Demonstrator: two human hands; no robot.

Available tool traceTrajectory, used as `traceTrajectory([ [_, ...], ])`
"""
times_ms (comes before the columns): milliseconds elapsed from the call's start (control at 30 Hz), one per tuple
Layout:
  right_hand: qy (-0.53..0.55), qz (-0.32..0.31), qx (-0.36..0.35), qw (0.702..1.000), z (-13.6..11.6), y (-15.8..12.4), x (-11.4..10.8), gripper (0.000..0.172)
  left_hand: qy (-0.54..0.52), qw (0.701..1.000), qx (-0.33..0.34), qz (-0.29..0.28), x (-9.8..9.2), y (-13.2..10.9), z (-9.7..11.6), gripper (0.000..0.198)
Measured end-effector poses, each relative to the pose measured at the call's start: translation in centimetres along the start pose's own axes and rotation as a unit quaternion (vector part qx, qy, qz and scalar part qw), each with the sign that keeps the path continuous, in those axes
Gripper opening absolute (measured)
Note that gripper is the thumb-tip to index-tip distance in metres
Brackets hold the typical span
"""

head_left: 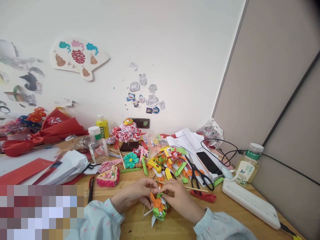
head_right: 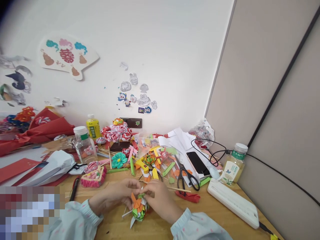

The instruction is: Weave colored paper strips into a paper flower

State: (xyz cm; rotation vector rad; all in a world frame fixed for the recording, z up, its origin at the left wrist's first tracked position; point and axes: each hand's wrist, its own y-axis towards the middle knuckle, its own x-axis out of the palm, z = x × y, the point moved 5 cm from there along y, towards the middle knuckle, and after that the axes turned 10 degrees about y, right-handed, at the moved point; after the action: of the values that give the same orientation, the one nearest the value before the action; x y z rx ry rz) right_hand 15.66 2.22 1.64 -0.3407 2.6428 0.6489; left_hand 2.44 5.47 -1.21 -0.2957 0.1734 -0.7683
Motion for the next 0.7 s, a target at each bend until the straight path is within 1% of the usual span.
traceTrajectory([
  [67,0.016,-0.001,-0.016,1.0,-0.1,0.0,0.0,0.023,-0.005,1.0,0.017,0.003,0.1,0.1,0.0,0.034],
  [167,0.033,-0.008,-0.029,0.999,0.1,0.0,0.1,0.028,0.006,1.0,0.026,0.006,0.3,0.3,0.0,0.035],
  [267,0.036,-0.009,-0.033,0.999,0.4,0.1,0.1,0.03,0.019,0.999,0.028,0.028,0.3,0.4,0.0,0.036],
  [433,0.017,-0.014,-0.053,0.998,0.4,0.0,-0.3,0.029,0.03,0.997,0.034,0.063,-0.1,0.9,-0.2,0.033],
  [567,-0.001,-0.02,-0.057,0.998,0.3,-0.1,-0.4,0.028,0.038,0.996,0.037,0.076,-0.2,1.4,-0.6,0.033],
  [700,-0.014,-0.045,-0.066,0.997,0.2,-0.2,-0.1,0.024,0.042,0.994,0.043,0.087,-0.3,1.4,-0.8,0.032],
])
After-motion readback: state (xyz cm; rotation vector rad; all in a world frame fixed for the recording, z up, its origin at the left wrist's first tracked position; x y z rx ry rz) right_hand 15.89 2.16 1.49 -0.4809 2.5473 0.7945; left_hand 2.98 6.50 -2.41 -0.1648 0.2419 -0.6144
